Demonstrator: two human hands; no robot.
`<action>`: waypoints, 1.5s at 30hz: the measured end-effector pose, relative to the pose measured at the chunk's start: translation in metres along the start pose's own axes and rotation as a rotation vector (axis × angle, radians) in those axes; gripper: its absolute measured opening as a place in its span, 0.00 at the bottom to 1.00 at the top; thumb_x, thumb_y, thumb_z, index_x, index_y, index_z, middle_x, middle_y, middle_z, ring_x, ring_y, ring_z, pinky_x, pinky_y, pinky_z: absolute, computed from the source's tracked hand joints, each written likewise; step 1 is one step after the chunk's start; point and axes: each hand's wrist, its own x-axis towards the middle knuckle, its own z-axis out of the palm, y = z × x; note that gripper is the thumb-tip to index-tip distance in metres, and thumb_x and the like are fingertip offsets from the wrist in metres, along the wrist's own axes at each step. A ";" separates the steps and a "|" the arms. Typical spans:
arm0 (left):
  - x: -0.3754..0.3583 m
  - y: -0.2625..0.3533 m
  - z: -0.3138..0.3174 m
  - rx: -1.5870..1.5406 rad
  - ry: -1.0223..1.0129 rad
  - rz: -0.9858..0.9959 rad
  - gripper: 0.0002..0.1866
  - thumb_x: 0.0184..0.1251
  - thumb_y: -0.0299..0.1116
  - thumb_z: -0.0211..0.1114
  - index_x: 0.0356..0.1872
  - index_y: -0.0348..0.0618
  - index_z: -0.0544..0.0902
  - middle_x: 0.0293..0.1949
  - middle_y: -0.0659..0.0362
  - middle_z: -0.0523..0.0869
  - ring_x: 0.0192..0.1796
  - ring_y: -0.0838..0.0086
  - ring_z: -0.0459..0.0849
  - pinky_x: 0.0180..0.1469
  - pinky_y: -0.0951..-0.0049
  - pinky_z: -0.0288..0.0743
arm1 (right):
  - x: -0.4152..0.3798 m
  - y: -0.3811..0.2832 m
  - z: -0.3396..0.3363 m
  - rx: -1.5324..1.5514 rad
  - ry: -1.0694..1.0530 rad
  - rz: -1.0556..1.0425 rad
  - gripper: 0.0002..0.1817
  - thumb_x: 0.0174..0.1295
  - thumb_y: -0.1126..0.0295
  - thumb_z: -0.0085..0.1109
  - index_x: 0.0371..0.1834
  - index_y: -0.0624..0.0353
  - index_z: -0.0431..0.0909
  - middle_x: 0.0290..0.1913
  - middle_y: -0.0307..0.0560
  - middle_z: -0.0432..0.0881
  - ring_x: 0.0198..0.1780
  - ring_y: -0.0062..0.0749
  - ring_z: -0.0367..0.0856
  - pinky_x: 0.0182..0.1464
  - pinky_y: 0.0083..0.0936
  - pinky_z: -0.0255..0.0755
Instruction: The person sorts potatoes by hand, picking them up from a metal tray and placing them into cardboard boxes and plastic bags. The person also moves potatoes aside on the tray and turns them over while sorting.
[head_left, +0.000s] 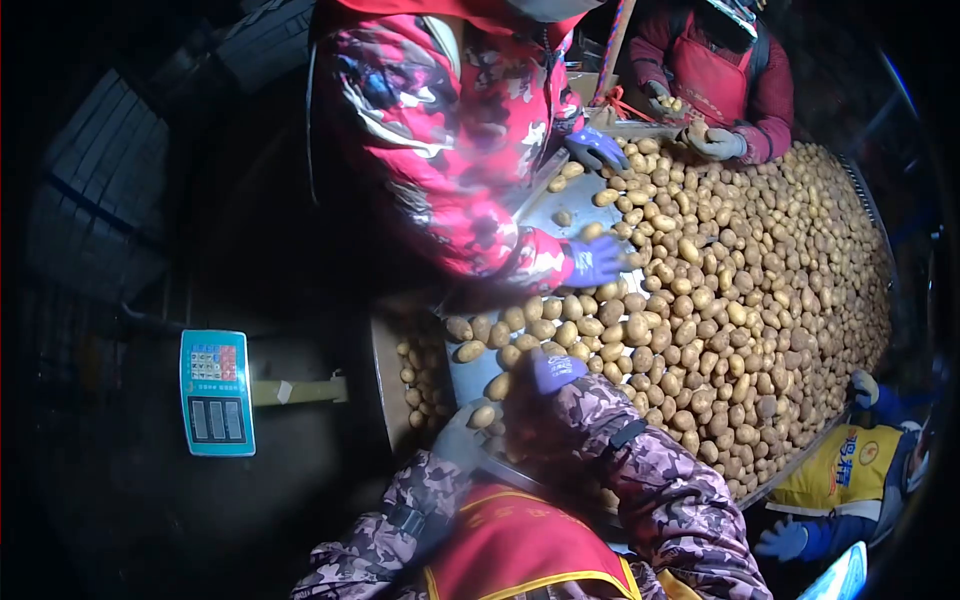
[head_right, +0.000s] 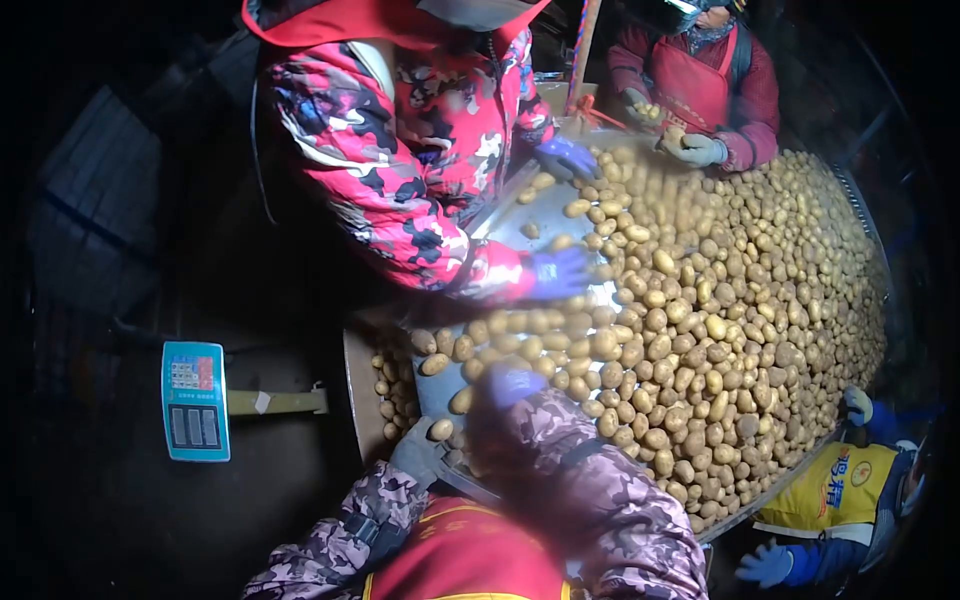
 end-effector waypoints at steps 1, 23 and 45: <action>0.000 0.005 0.010 -0.038 0.054 0.007 0.19 0.78 0.36 0.64 0.66 0.52 0.78 0.54 0.56 0.83 0.52 0.65 0.84 0.55 0.60 0.84 | 0.004 -0.003 -0.003 -0.073 -0.031 -0.028 0.14 0.68 0.59 0.63 0.48 0.55 0.84 0.42 0.56 0.87 0.41 0.53 0.88 0.45 0.48 0.79; -0.018 0.020 -0.014 -0.465 0.077 -0.126 0.20 0.83 0.48 0.58 0.63 0.48 0.81 0.54 0.53 0.88 0.52 0.58 0.88 0.53 0.51 0.87 | -0.024 -0.024 -0.033 -0.260 -0.622 -0.380 0.27 0.62 0.59 0.68 0.65 0.49 0.78 0.54 0.55 0.85 0.51 0.56 0.88 0.52 0.46 0.81; 0.011 -0.016 0.095 0.215 -0.204 -0.615 0.34 0.85 0.65 0.44 0.64 0.43 0.78 0.48 0.56 0.85 0.45 0.66 0.86 0.42 0.69 0.83 | -0.135 0.008 -0.128 1.144 0.233 0.806 0.20 0.76 0.54 0.58 0.58 0.60 0.77 0.44 0.40 0.83 0.38 0.26 0.83 0.41 0.25 0.83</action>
